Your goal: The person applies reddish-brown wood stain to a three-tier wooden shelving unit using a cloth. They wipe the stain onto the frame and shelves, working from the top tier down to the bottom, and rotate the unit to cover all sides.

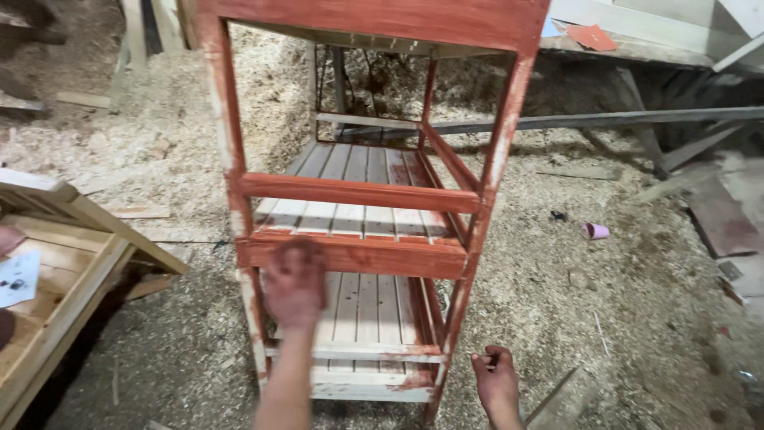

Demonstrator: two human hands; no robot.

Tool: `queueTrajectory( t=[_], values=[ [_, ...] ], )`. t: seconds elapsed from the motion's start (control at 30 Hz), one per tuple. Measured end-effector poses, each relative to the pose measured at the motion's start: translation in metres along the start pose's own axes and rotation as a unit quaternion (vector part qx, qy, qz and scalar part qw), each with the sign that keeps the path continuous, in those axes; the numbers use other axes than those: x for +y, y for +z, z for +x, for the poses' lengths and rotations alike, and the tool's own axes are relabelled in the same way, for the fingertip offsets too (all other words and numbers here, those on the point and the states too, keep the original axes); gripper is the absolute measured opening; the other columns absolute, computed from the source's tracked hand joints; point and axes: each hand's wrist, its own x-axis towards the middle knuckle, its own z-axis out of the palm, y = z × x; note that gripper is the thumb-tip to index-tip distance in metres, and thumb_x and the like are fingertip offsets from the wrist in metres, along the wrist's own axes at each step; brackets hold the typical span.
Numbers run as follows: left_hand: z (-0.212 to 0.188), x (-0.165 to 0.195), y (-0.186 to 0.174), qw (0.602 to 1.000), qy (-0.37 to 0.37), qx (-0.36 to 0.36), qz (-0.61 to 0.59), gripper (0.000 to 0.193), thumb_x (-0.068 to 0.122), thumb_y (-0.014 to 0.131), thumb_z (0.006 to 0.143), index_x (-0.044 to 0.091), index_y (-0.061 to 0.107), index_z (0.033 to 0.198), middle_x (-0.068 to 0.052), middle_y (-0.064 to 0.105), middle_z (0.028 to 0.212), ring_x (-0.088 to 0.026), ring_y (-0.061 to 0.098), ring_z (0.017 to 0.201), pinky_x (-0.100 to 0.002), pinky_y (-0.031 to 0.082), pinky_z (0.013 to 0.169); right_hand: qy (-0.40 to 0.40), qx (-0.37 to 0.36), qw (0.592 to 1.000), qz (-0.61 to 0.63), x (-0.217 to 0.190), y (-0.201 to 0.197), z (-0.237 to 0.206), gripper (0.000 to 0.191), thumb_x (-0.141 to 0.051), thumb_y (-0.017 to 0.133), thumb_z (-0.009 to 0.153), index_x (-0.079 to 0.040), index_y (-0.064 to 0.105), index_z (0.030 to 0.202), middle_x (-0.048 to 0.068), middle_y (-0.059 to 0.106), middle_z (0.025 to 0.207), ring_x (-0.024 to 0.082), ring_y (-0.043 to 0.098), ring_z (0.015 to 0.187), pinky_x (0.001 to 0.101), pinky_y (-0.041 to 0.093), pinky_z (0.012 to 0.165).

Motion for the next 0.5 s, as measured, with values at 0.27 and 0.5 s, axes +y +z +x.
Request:
queueTrajectory(
  t=[0.27, 0.5],
  values=[
    [0.044, -0.138, -0.075, 0.977, -0.167, 0.036, 0.125, 0.057, 0.058, 0.054, 0.104, 0.022, 0.049, 0.148, -0.027, 0.040, 0.147, -0.053, 0.055, 0.116, -0.060, 0.054, 0.086, 0.002, -0.037, 0.999, -0.017, -0.011, 0.044, -0.028, 0.041, -0.025, 0.078, 0.085, -0.005, 0.061, 0.117, 0.009, 0.072, 0.086, 0.021, 0.068, 0.079, 0.0371, 0.056, 0.074],
    [-0.021, -0.176, -0.070, 0.985, -0.111, -0.056, 0.117, 0.049, 0.051, 0.053, 0.103, 0.022, 0.049, 0.141, -0.026, 0.042, 0.142, -0.051, 0.058, 0.112, -0.059, 0.056, 0.085, 0.030, -0.037, 0.997, -0.057, -0.014, 0.054, -0.032, 0.041, -0.032, 0.074, 0.087, -0.007, 0.063, 0.117, 0.008, 0.075, 0.090, 0.025, 0.072, 0.081, 0.0389, 0.057, 0.077]
  ],
)
